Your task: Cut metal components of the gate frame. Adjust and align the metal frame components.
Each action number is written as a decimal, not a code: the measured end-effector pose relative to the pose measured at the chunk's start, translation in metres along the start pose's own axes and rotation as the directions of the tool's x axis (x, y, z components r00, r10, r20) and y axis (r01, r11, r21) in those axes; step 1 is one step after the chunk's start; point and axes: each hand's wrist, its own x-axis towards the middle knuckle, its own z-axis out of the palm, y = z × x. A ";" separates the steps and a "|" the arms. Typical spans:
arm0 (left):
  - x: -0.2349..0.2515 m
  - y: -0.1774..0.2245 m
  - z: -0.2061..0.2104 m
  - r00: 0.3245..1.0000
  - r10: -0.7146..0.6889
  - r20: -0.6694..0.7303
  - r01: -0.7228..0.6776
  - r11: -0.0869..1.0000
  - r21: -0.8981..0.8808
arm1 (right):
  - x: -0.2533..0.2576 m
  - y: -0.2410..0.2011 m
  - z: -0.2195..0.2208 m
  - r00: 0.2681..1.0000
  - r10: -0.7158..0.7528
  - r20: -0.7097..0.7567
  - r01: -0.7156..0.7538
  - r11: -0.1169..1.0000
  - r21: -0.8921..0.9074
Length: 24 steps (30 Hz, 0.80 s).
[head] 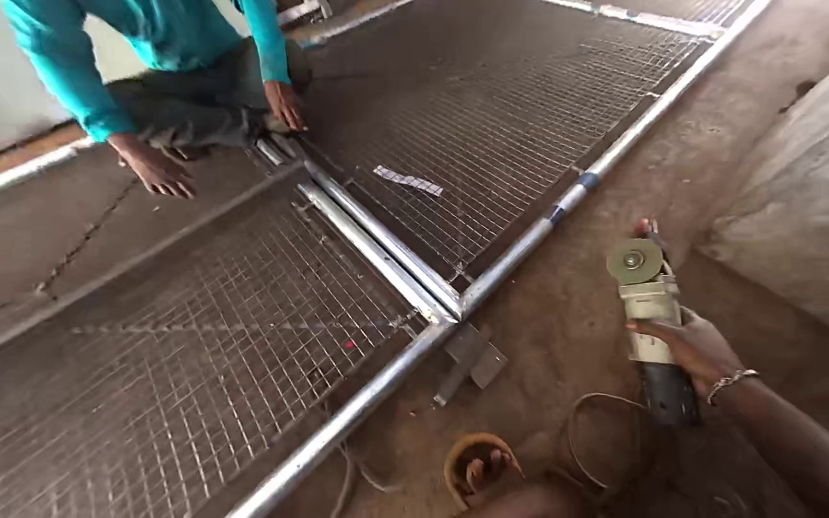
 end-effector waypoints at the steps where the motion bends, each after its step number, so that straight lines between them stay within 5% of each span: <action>1: -0.004 -0.014 -0.003 0.986 0.067 -0.154 -0.069 0.998 -0.003 | 0.003 -0.003 0.007 1.000 -0.019 0.020 0.020 0.999 -0.031; 3: -0.019 -0.040 -0.011 0.868 0.029 -0.495 -0.030 1.000 0.007 | 0.011 -0.006 0.019 0.996 -0.060 0.060 0.068 0.987 -0.147; 5: -0.052 -0.051 -0.037 0.655 -0.202 -0.728 0.161 0.979 -0.127 | 0.018 -0.010 0.025 0.986 -0.116 0.122 0.152 0.925 -0.349; 7: -0.069 -0.073 -0.073 0.444 -0.435 -0.783 0.314 0.894 -0.319 | 0.020 -0.019 0.032 0.967 -0.160 0.197 0.244 0.800 -0.548; 8: -0.067 -0.090 -0.087 0.415 -0.518 -0.748 0.355 0.849 -0.392 | 0.018 -0.022 0.038 0.957 -0.171 0.236 0.284 0.721 -0.632; 10: -0.057 -0.118 -0.109 0.494 -0.600 -0.630 0.380 0.800 -0.464 | 0.011 -0.032 0.051 0.937 -0.143 0.320 0.340 0.587 -0.735; 14: -0.039 -0.130 -0.137 0.698 -0.516 -0.496 0.345 0.850 -0.398 | -0.002 -0.044 0.080 0.902 -0.042 0.430 0.413 0.380 -0.828; 24: -0.038 -0.116 -0.132 0.639 -0.502 -0.584 0.456 0.858 -0.239 | -0.011 -0.030 0.111 0.907 0.052 0.418 0.369 0.383 -0.847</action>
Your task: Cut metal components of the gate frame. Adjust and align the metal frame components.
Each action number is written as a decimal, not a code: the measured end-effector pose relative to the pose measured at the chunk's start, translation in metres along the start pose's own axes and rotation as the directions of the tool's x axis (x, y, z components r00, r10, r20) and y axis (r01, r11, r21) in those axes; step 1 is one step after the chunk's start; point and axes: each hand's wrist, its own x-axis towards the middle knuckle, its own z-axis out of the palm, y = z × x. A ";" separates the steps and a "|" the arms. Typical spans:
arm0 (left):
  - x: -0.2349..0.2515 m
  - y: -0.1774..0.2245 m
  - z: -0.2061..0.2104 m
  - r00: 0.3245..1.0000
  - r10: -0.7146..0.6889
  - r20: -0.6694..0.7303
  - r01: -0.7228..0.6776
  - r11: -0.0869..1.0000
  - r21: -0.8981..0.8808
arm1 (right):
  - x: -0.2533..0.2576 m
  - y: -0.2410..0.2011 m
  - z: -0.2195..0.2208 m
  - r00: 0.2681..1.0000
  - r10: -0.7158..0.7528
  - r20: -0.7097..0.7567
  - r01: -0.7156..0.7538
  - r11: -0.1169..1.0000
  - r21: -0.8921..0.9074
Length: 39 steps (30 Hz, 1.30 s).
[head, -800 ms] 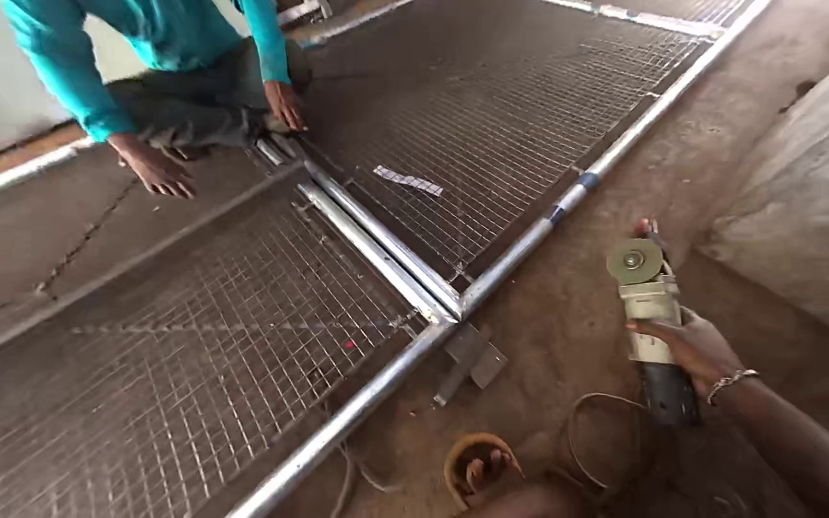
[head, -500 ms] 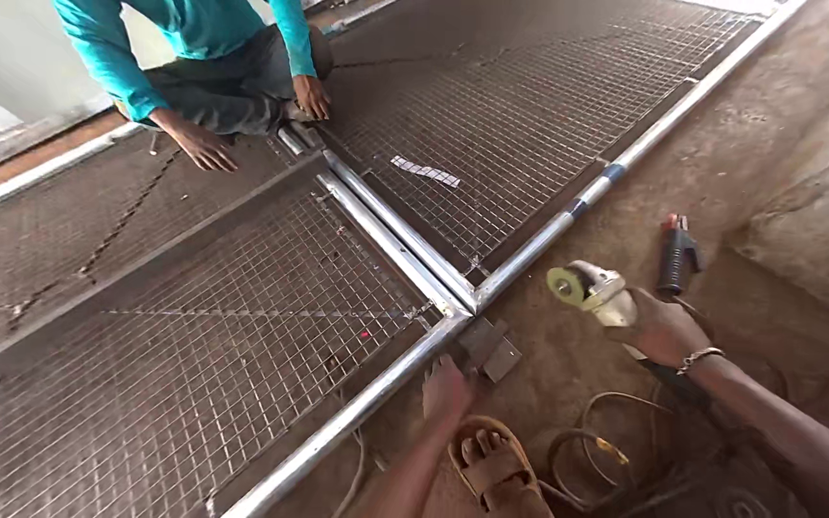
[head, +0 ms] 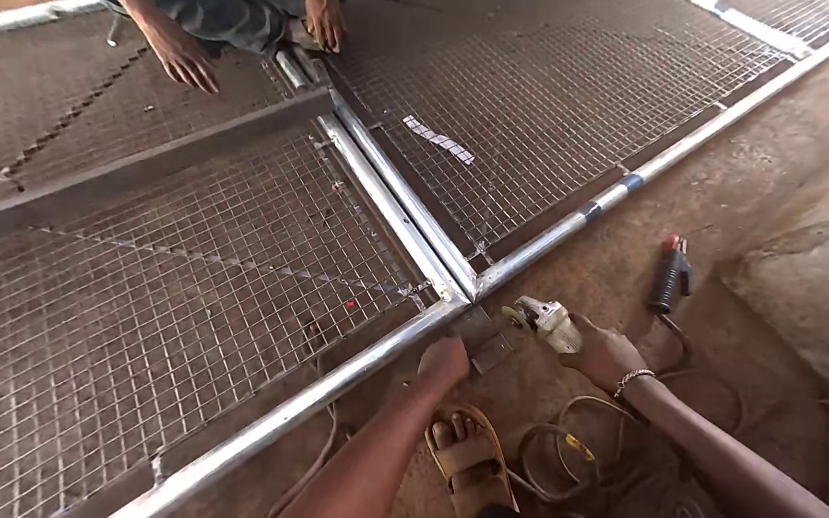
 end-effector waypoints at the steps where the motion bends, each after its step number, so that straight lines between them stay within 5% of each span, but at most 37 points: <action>1: 0.000 0.000 0.001 1.000 0.002 -0.006 -0.002 1.000 0.003 | 0.000 -0.001 0.001 1.000 0.006 0.008 -0.006 1.000 0.006; 39: -0.008 0.010 0.010 1.000 -0.015 -0.026 0.017 0.997 0.070 | 0.009 -0.013 0.000 0.997 -0.011 0.080 0.012 1.000 -0.006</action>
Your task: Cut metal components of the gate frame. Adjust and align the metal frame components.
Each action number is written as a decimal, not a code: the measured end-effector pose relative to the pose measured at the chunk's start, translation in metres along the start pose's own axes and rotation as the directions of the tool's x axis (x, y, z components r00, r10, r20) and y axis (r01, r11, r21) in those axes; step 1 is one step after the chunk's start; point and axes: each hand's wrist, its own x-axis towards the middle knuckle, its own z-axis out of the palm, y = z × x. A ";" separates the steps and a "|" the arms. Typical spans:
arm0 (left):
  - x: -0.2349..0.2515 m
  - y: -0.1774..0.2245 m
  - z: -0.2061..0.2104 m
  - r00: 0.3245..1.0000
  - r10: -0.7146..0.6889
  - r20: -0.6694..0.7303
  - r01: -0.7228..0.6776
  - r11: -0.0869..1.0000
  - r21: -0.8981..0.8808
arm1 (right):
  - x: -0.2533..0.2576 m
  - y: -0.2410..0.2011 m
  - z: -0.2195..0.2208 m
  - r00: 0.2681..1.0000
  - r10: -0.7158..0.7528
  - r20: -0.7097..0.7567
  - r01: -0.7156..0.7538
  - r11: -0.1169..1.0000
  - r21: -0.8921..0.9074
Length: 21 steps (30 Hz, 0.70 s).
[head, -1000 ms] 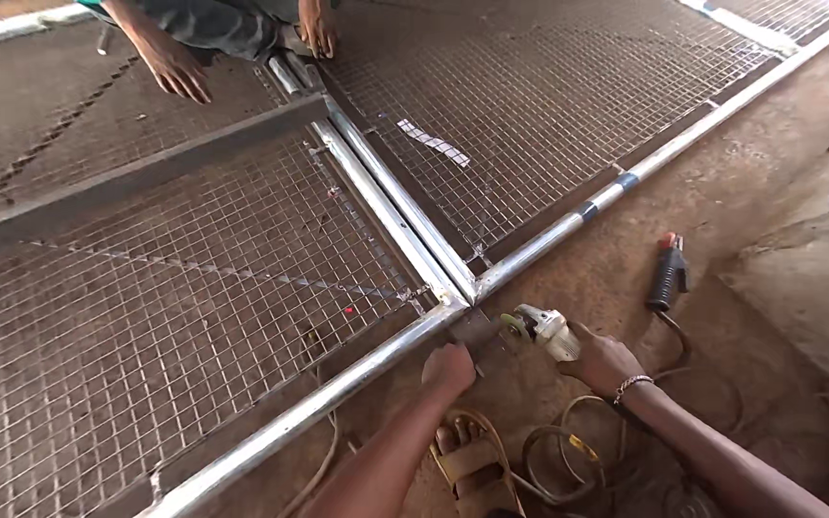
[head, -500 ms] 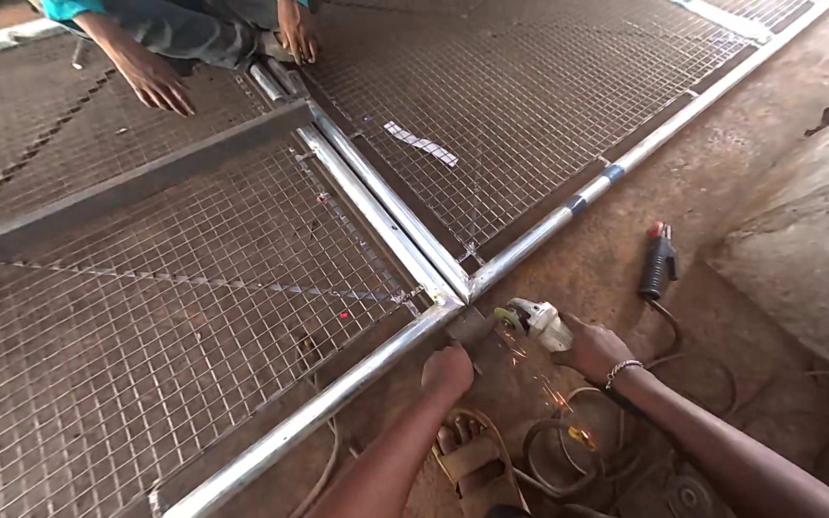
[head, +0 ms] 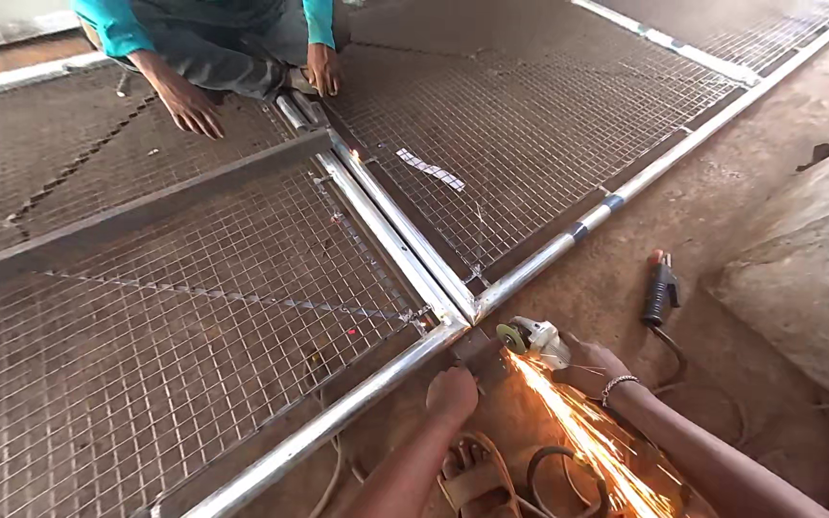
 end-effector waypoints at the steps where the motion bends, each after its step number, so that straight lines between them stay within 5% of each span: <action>1: 0.000 0.000 0.001 1.000 0.003 -0.006 -0.003 1.000 0.003 | 0.001 -0.001 0.000 1.000 0.002 0.005 -0.002 1.000 0.003; 21: -0.001 -0.002 0.002 1.000 0.021 -0.015 -0.020 1.000 0.018 | 0.001 0.001 0.003 1.000 -0.016 0.010 0.017 0.999 -0.035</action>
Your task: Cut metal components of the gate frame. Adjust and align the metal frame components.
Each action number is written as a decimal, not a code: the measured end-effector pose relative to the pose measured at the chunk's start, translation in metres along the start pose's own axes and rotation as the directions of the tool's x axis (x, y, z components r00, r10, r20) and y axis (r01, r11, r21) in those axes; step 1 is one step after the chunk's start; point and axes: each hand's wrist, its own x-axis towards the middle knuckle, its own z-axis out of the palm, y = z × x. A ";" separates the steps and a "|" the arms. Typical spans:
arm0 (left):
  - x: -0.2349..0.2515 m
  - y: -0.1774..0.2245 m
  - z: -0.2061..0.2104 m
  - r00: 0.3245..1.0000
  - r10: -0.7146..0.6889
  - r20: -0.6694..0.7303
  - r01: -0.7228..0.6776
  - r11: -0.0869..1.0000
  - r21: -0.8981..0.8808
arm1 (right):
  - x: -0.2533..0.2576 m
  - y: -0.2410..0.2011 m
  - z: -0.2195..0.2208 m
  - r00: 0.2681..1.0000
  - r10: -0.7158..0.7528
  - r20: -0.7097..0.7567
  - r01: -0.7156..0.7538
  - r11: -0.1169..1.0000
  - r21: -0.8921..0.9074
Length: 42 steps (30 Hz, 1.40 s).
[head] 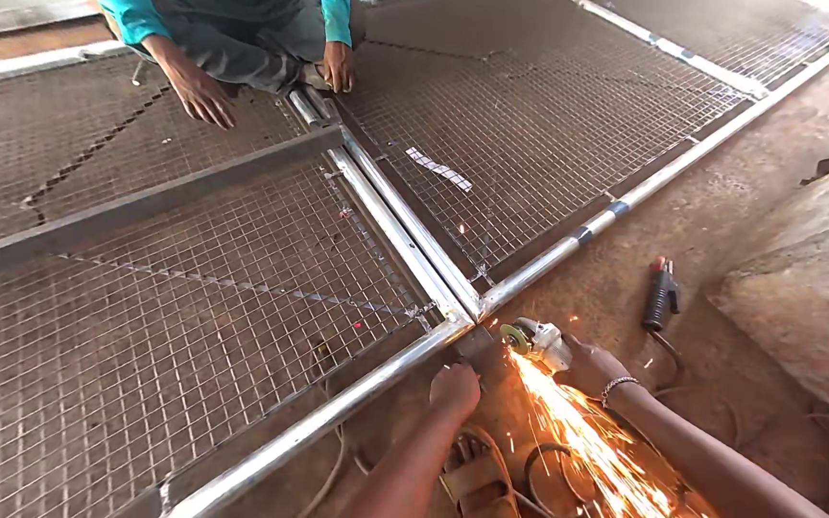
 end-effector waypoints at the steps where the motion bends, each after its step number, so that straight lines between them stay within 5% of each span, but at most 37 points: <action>1: 0.000 0.000 0.000 1.000 -0.001 -0.005 0.001 1.000 -0.008 | -0.001 0.000 0.000 1.000 -0.003 0.002 0.003 1.000 -0.001; 42: 0.002 0.001 0.005 0.999 -0.034 -0.031 0.032 0.998 -0.057 | 0.003 -0.004 -0.005 0.999 -0.003 0.037 0.005 0.998 -0.061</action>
